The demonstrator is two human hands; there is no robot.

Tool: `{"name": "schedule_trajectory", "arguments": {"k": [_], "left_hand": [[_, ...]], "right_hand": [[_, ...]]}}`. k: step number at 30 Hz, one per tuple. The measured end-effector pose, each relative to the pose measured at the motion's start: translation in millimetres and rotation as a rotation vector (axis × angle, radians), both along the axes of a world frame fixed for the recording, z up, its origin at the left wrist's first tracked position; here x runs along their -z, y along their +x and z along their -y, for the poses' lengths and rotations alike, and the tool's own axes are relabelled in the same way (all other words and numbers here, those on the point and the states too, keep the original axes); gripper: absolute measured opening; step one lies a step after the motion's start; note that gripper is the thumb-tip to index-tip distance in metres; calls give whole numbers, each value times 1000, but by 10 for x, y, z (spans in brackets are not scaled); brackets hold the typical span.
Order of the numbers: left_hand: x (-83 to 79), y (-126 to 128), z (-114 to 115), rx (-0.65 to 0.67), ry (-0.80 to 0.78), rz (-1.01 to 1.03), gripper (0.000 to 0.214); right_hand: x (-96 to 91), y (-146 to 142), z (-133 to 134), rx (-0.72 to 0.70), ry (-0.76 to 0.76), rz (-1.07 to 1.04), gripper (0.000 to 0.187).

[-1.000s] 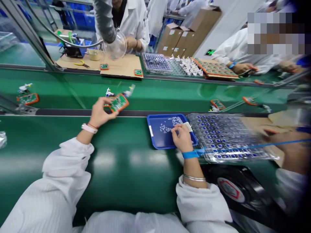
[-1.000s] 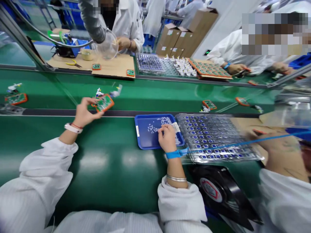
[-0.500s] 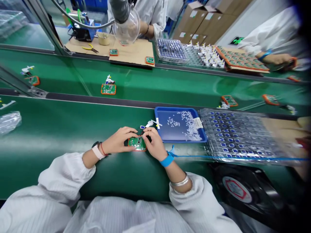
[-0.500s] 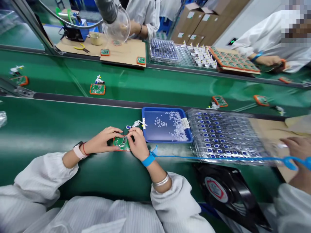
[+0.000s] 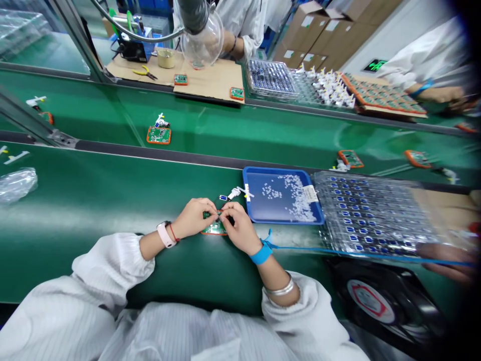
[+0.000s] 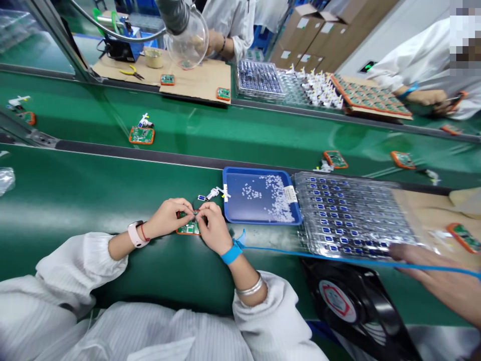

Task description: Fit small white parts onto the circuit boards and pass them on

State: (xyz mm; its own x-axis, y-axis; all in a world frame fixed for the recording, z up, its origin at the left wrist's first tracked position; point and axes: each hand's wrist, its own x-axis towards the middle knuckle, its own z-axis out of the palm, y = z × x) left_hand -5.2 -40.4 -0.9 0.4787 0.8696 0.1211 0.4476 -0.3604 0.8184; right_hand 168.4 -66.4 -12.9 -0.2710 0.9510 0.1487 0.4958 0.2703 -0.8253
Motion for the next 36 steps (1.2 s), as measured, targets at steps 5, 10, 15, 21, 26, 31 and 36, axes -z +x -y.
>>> {"name": "schedule_trajectory", "arguments": {"k": [5,10,15,21,26,31,36], "left_hand": [[-38,33,-59,15,-34,-13,14],[-39,-13,-54,35,-7,-8,8],[-4,-72,-15,74,115,-110,11],[-12,-64,-31,120,102,-153,13],[4,-60,-34,123,91,-166,14],[10,-64,-33,123,86,-164,14],[1,-74,-41,120,102,-133,14]], "right_hand": [[16,-15,-33,1,-29,8,15],[-90,-52,-29,-8,63,61,15],[-178,605,-279,228,308,165,14],[106,1611,-530,540,163,340,13],[212,1601,-556,510,194,372,15],[237,1555,-592,510,220,446,14],[275,1578,-620,489,237,486,15]]}}
